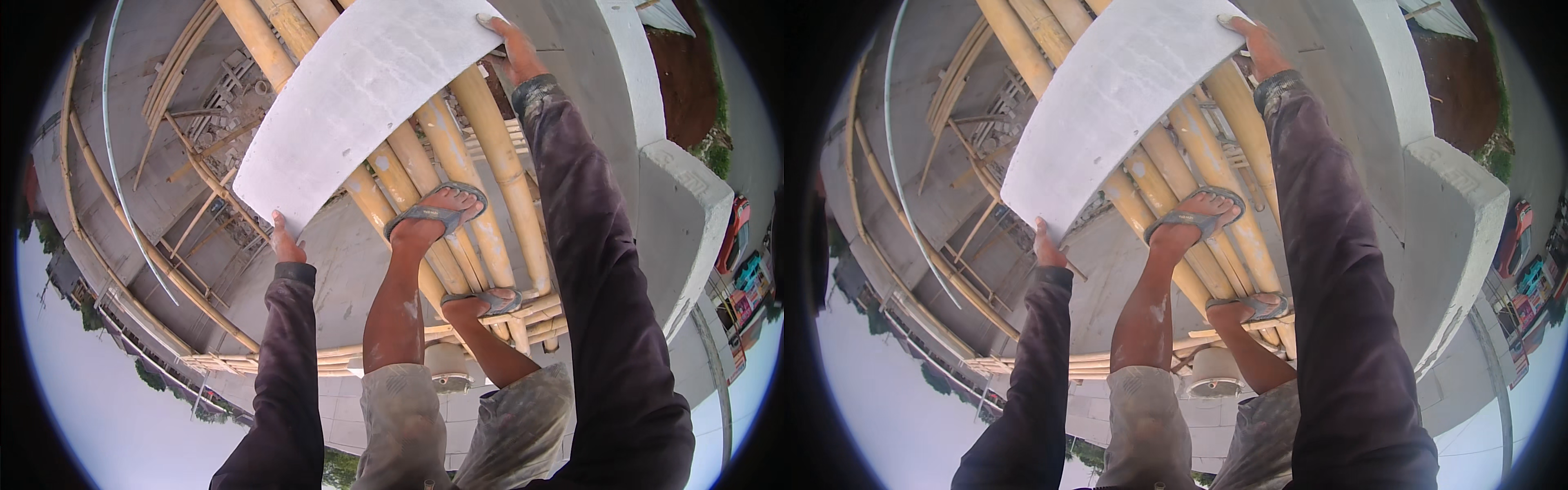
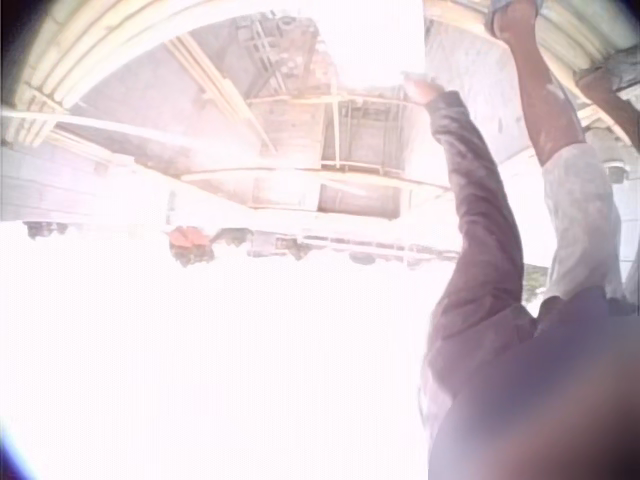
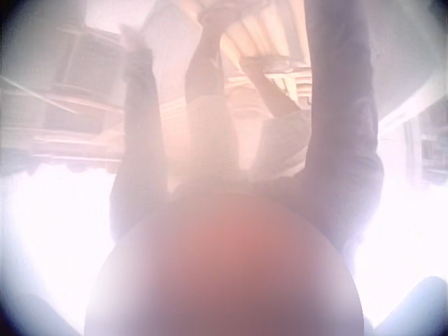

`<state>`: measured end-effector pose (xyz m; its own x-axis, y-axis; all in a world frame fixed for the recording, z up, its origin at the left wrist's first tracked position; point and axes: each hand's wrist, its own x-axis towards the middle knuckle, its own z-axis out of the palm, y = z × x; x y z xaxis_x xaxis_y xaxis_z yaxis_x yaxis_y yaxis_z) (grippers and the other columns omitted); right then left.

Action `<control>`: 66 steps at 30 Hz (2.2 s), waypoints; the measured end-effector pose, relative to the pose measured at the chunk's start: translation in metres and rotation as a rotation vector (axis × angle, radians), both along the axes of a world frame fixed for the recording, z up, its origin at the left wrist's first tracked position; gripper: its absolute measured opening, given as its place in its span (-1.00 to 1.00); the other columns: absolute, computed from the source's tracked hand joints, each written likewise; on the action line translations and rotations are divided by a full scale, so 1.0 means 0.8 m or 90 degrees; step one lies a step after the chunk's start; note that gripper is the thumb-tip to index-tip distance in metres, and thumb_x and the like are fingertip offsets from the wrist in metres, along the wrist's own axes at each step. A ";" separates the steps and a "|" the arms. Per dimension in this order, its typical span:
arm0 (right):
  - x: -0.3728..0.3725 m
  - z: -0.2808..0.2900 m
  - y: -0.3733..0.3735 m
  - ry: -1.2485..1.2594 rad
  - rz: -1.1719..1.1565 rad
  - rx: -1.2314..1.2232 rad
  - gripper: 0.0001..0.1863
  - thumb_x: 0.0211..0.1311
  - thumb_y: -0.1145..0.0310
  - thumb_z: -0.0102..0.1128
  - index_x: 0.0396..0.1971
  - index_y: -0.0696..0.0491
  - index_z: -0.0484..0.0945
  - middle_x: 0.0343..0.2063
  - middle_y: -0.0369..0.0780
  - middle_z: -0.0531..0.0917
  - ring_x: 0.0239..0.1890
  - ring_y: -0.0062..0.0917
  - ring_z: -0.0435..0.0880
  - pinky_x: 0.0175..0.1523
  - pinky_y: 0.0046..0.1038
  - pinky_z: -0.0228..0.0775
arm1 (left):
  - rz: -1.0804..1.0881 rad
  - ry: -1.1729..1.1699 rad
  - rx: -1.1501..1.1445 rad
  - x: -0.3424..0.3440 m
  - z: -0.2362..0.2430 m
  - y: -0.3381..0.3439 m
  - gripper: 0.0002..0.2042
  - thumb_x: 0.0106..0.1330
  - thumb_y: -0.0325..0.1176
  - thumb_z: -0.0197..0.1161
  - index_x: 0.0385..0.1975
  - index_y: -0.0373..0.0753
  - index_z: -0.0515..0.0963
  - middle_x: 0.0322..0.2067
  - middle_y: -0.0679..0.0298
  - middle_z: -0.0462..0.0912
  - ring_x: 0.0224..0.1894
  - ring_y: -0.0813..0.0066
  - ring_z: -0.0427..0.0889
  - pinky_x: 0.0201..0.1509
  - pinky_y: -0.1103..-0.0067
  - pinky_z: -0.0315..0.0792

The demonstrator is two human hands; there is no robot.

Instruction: The person places a white concrete block onto a bamboo scaffold, adjusts its position, and uses a hammer to tap it into place. They then measure the wall with a tape measure and hammer a nail into the block.

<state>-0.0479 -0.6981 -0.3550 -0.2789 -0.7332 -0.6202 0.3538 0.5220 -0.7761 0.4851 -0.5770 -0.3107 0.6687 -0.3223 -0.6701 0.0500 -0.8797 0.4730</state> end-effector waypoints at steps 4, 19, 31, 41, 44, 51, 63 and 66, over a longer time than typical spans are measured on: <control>0.006 0.093 0.001 0.150 0.035 0.109 -0.29 0.10 -0.10 0.31 0.13 0.13 0.54 0.04 -0.12 0.60 0.09 -0.41 0.57 0.13 -0.24 0.43 | -0.193 -0.058 0.018 0.047 0.063 -0.057 -0.24 0.27 0.23 0.26 0.23 -0.36 0.44 0.09 0.06 0.58 0.12 0.19 0.59 0.16 0.24 0.45; 0.031 0.127 -0.160 0.538 0.176 0.177 -0.23 0.26 -0.22 -0.03 0.30 0.04 0.39 0.28 0.08 0.39 0.38 -0.11 0.35 0.39 0.13 0.08 | -1.167 -0.512 -0.156 -0.028 0.171 -0.200 0.00 0.12 0.08 0.44 0.45 -0.30 0.06 0.30 -0.12 0.22 0.40 -0.11 0.16 0.45 0.07 0.03; 0.087 0.189 -0.113 0.958 0.801 -0.224 -0.32 0.32 0.41 0.17 0.43 -0.24 0.25 0.46 -0.20 0.18 0.52 -0.26 0.04 0.47 0.24 -0.09 | -1.128 -0.587 -0.004 -0.046 0.161 -0.206 0.23 -0.18 -0.38 0.63 0.50 -0.25 -0.15 0.33 -0.08 0.16 0.43 -0.08 0.12 0.53 -0.01 -0.18; 0.045 0.246 0.161 0.685 0.652 -0.025 -0.25 0.03 0.38 0.38 0.31 -0.03 0.37 0.38 -0.04 0.22 0.47 -0.14 0.10 0.35 0.29 0.07 | -1.440 -0.561 0.067 -0.132 0.361 -0.193 0.17 -0.26 -0.39 0.58 0.48 -0.17 0.00 0.22 -0.05 0.24 0.34 -0.07 0.24 0.48 -0.12 -0.12; 0.035 0.332 0.309 0.596 0.546 0.109 -0.17 -0.05 0.36 0.42 0.34 -0.05 0.34 0.34 -0.04 0.25 0.43 -0.11 0.18 0.27 0.31 0.13 | -1.635 -0.466 -0.014 -0.214 0.431 -0.179 0.22 -0.38 -0.37 0.63 0.46 -0.20 0.03 0.17 -0.07 0.29 0.33 -0.09 0.26 0.52 -0.05 -0.17; 0.007 0.559 0.582 0.552 0.327 0.399 0.00 -0.25 0.40 0.48 0.37 -0.06 0.29 0.28 -0.02 0.31 0.43 -0.09 0.17 0.27 0.24 0.10 | -1.941 -0.237 -0.190 -0.444 0.532 -0.086 0.18 -0.35 -0.38 0.60 0.45 -0.22 0.05 0.16 -0.06 0.29 0.31 -0.07 0.26 0.51 -0.07 -0.20; -0.144 0.662 0.889 0.748 0.063 0.581 0.08 -0.28 0.53 0.34 0.44 -0.10 0.16 0.37 -0.01 0.21 0.46 0.06 0.09 0.41 0.29 -0.03 | -2.024 -0.170 -0.695 -0.775 0.600 0.165 0.10 -0.29 -0.48 0.48 0.46 -0.16 0.11 0.15 -0.02 0.31 0.29 -0.04 0.28 0.54 0.04 -0.12; -0.182 0.658 0.966 0.885 0.020 0.515 0.03 -0.22 0.57 0.32 0.43 -0.09 0.17 0.31 -0.03 0.32 0.37 -0.10 0.31 0.40 0.04 0.18 | -2.016 -0.150 -0.797 -0.823 0.604 0.232 0.10 -0.31 -0.52 0.47 0.45 -0.12 0.14 0.16 0.02 0.34 0.25 -0.02 0.31 0.51 0.13 -0.02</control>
<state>-0.1935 0.0745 0.1713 -0.9206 -0.3716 -0.1198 -0.3741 0.9274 -0.0012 -0.1737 -0.3910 0.1727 -0.8634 0.4890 -0.1245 0.4652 0.8669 0.1792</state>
